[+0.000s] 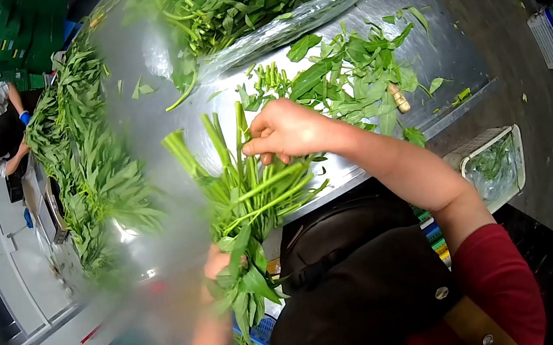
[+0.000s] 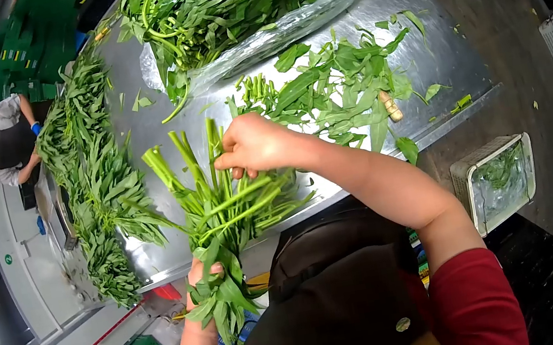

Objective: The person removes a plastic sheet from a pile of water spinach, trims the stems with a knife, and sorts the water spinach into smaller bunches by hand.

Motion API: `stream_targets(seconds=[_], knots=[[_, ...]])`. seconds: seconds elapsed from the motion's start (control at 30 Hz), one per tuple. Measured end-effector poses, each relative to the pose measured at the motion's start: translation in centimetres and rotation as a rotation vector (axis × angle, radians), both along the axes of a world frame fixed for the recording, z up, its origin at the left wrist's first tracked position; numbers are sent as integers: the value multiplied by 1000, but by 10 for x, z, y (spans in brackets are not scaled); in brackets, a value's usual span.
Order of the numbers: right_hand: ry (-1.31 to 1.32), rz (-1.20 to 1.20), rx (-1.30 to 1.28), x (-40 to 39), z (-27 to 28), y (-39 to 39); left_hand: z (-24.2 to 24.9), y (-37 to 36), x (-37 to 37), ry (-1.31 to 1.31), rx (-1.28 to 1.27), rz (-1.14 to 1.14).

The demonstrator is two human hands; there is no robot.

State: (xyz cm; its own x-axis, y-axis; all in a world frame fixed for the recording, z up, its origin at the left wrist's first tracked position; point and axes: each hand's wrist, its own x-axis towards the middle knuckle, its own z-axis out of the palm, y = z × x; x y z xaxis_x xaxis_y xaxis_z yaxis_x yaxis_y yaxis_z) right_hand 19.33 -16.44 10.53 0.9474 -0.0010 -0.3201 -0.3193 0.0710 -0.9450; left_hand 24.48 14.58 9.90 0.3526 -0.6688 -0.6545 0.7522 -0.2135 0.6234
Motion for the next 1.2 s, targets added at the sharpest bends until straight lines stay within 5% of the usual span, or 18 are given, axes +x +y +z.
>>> stream_targets(seconds=[0.27, 0.33, 0.43, 0.53, 0.67, 0.73, 0.77, 0.87, 0.97, 1.07, 1.2], knots=[[280, 24, -39, -4, 19, -20, -3, 4, 9, -105, 100, -20], [278, -73, 16, -5, 12, -35, -1, 7, 8, -99, 116, -19], [120, -543, 335, -5, -25, -78, -19, 40, 10, -61, 81, 33], [182, -385, -1058, -12, -16, -80, -14, 37, 0, -112, -32, 93], [-72, -28, -601, -13, 27, -30, -5, 33, -1, -102, -19, 139], [-173, -103, -788, 4, -2, -12, -3, 35, 0, -94, 10, 136], [-30, -35, -449, 11, -7, -18, -2, 35, 1, -96, 15, 137], [12, -190, -186, 14, -23, -31, -1, 41, 1, -96, 37, 151], [-87, -471, -676, 11, -30, -68, -1, 45, 1, -94, 53, 174], [-1, 79, -580, 5, -21, -74, 0, 45, 2, -94, 68, 192], [74, 384, -169, 29, -49, -28, 5, 42, 3, -102, 83, 201]])
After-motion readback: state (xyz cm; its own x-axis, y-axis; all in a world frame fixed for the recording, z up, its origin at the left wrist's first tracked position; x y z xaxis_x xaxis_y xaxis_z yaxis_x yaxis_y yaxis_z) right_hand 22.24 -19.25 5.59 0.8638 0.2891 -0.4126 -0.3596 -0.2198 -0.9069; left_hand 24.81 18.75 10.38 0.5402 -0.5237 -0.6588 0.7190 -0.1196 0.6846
